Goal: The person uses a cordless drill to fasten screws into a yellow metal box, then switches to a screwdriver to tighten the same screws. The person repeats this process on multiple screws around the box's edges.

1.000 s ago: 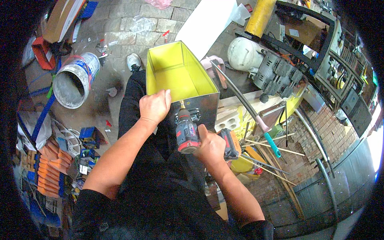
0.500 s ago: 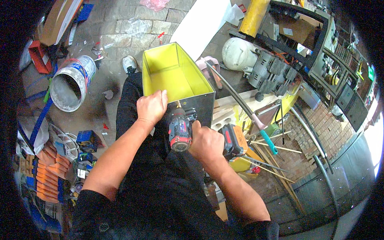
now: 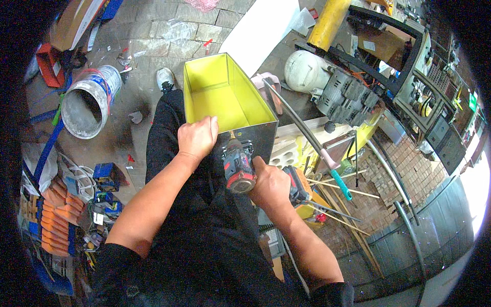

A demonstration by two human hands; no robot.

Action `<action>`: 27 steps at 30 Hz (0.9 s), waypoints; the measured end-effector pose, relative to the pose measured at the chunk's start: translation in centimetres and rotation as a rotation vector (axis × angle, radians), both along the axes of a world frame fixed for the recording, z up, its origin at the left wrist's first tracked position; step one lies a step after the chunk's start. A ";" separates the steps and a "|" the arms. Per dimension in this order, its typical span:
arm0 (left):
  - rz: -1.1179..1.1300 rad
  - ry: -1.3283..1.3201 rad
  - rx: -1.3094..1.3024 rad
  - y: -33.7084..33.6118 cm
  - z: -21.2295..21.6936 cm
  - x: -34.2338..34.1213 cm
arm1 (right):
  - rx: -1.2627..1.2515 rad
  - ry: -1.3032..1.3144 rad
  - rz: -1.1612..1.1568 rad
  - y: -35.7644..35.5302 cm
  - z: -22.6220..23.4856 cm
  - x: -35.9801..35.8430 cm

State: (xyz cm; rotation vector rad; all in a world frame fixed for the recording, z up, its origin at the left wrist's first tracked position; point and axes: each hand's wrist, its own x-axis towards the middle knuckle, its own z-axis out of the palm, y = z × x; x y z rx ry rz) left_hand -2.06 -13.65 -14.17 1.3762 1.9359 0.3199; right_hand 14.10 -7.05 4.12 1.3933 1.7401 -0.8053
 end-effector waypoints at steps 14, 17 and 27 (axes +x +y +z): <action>0.017 -0.008 0.022 0.1 0.1 0.0 | 0.003 0.084 -0.349 -1.5 -0.8 1.4; 0.026 -0.011 0.044 0.2 0.0 0.0 | -0.033 0.130 -0.369 -2.6 -1.6 2.9; 0.023 -0.013 0.040 0.1 0.3 0.1 | -0.037 0.242 -0.392 -4.0 -2.1 3.6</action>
